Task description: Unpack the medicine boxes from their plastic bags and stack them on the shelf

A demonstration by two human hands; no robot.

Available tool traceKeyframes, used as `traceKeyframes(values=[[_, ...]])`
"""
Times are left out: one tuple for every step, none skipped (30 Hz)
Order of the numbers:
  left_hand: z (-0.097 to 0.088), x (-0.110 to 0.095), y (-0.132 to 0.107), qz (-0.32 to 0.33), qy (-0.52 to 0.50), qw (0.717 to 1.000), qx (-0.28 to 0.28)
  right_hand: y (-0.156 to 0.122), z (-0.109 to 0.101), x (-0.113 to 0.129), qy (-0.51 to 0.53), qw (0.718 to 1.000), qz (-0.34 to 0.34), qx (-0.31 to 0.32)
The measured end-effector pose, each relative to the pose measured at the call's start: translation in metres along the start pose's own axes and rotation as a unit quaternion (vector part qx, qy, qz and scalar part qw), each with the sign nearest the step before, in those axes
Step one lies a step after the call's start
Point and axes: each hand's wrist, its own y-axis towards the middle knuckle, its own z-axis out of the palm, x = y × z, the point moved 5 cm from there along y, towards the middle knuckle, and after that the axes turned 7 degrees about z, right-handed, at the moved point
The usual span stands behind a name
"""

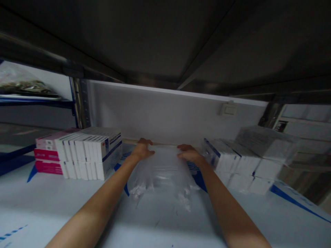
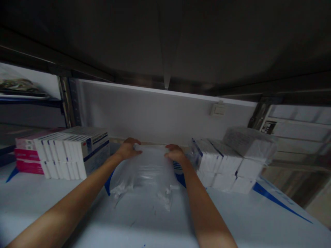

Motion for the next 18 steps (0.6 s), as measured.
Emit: traceKeyframes(values=[[0.001, -0.005, 0.0, 0.013, 0.026, 0.999, 0.016, 0.0, 0.001, 0.0, -0.009, 1.0, 0.008, -0.006], [0.003, -0.01, -0.001, 0.025, 0.048, 0.998, 0.036, -0.001, 0.002, 0.0, -0.019, 1.0, 0.019, -0.012], [0.006, -0.015, -0.002, 0.035, 0.068, 0.995, 0.061, -0.002, 0.002, 0.0, -0.027, 0.999, 0.031, -0.016], [0.009, -0.019, -0.004, 0.042, 0.085, 0.992, 0.088, -0.003, 0.003, -0.002, -0.034, 0.998, 0.046, -0.016], [0.013, -0.023, -0.006, 0.047, 0.098, 0.987, 0.115, -0.004, 0.004, -0.004, -0.039, 0.997, 0.062, -0.012], [0.018, -0.025, -0.01, 0.05, 0.111, 0.982, 0.143, -0.006, 0.004, -0.006, -0.043, 0.996, 0.08, -0.007], [0.023, -0.027, -0.014, 0.052, 0.13, 0.976, 0.167, -0.009, 0.005, -0.008, -0.045, 0.995, 0.094, -0.002], [0.028, -0.029, -0.018, 0.054, 0.151, 0.969, 0.187, -0.011, 0.006, -0.01, -0.046, 0.993, 0.105, 0.001], [0.033, -0.031, -0.023, 0.053, 0.174, 0.963, 0.201, -0.013, 0.006, -0.01, -0.047, 0.993, 0.11, 0.002], [0.037, -0.033, -0.027, 0.045, 0.198, 0.957, 0.207, -0.015, 0.006, -0.01, -0.049, 0.992, 0.113, 0.0], [0.04, -0.034, -0.03, 0.028, 0.227, 0.95, 0.214, -0.017, 0.005, -0.009, -0.054, 0.992, 0.113, -0.002], [0.041, -0.036, -0.033, 0.005, 0.257, 0.94, 0.223, -0.018, 0.005, -0.006, -0.06, 0.992, 0.112, -0.004], [0.042, -0.039, -0.036, -0.021, 0.284, 0.929, 0.235, -0.018, 0.005, -0.004, -0.068, 0.992, 0.11, -0.004], [0.041, -0.042, -0.037, -0.046, 0.31, 0.915, 0.255, -0.018, 0.004, 0.0, -0.077, 0.991, 0.108, -0.004], [0.04, -0.046, -0.038, -0.067, 0.337, 0.896, 0.281, -0.019, 0.004, 0.003, -0.087, 0.99, 0.107, -0.004], [0.038, -0.05, -0.039, -0.078, 0.358, 0.878, 0.307, -0.019, 0.004, 0.007, -0.098, 0.99, 0.104, -0.003], [0.036, -0.055, -0.039, -0.086, 0.373, 0.863, 0.33, -0.019, 0.004, 0.012, -0.108, 0.989, 0.102, -0.002], [0.033, -0.058, -0.039, -0.088, 0.386, 0.85, 0.347, -0.02, 0.005, 0.016, -0.118, 0.988, 0.099, 0.0]])
